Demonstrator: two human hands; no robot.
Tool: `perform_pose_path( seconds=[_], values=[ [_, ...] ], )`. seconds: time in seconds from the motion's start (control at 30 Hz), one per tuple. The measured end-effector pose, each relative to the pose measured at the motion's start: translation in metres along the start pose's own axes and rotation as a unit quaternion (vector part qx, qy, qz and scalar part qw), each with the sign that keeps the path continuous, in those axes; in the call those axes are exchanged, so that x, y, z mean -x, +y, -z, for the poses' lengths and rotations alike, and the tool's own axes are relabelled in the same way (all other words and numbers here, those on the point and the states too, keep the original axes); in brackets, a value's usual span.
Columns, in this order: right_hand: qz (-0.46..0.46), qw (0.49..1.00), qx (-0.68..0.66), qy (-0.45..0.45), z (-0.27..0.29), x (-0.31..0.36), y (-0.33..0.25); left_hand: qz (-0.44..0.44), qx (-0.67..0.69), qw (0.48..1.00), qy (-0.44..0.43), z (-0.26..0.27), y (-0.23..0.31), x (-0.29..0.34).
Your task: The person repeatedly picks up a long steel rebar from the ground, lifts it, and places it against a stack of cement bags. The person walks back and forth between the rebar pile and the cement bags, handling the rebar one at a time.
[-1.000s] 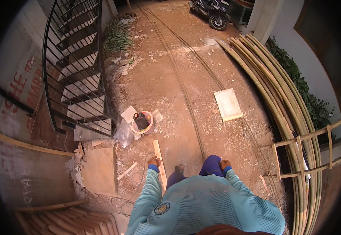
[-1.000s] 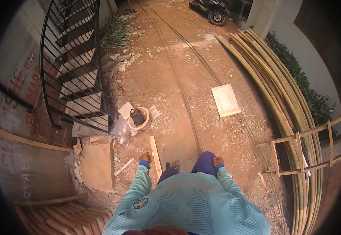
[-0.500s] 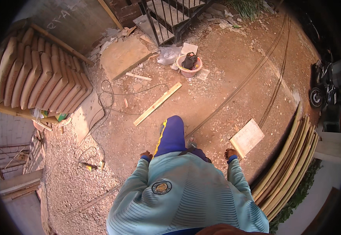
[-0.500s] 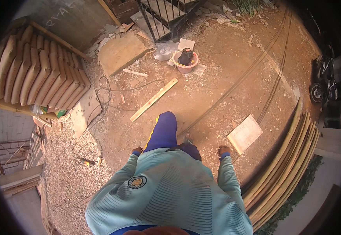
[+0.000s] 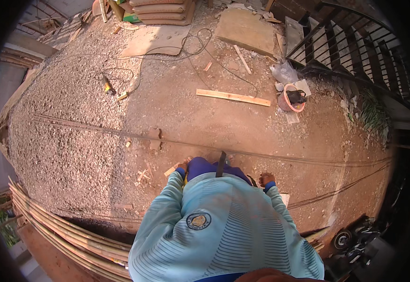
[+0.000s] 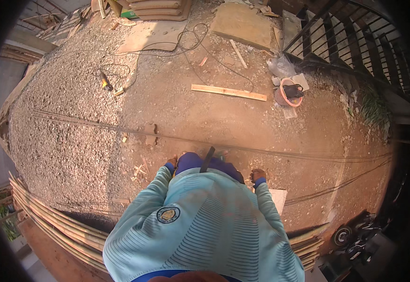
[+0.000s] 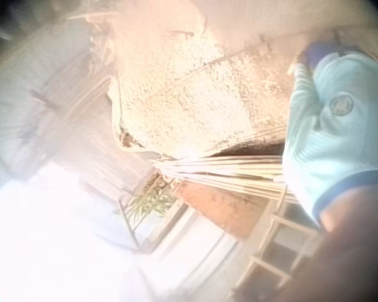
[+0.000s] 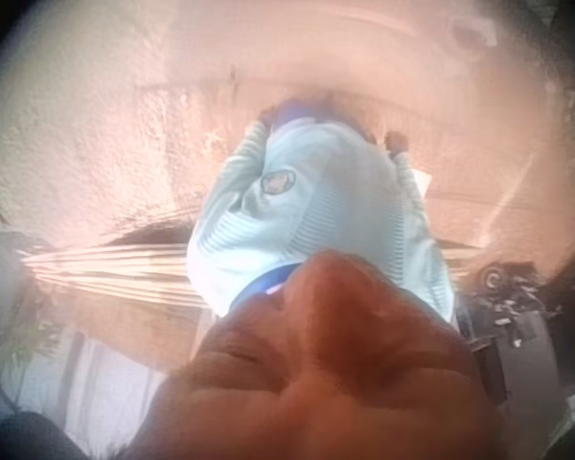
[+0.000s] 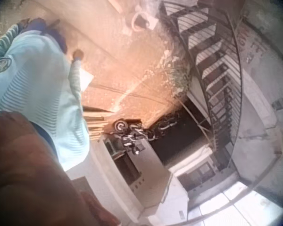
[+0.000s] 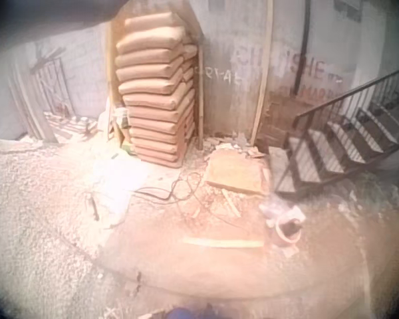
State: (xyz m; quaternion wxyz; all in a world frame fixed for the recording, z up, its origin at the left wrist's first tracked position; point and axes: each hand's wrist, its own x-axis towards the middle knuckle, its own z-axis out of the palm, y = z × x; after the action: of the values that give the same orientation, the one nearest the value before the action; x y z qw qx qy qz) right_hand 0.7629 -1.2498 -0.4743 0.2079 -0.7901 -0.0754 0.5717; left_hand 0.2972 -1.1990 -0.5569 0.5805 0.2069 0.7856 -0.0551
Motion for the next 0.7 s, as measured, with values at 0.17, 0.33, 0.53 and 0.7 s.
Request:
perform_pose_path(
  seconds=[0.17,0.33,0.53,0.7],
  values=[
    [0.077,0.985,0.154,-0.010,-0.040,-0.020,-0.070,-0.097,-0.085,0.990,-0.051,0.014,-0.067,0.032],
    [0.098,0.969,0.205,-0.097,-0.125,-0.041,-0.090,-0.019,0.060,0.995,-0.074,0.026,-0.135,0.045],
    [0.188,0.887,0.372,-0.198,-0.262,-0.117,-0.034,0.089,-0.014,0.995,-0.052,-0.004,-0.138,0.065],
    [0.230,0.748,0.582,-0.222,-0.361,-0.168,0.013,0.136,-0.044,0.988,0.065,-0.032,-0.122,0.080]
  ],
)
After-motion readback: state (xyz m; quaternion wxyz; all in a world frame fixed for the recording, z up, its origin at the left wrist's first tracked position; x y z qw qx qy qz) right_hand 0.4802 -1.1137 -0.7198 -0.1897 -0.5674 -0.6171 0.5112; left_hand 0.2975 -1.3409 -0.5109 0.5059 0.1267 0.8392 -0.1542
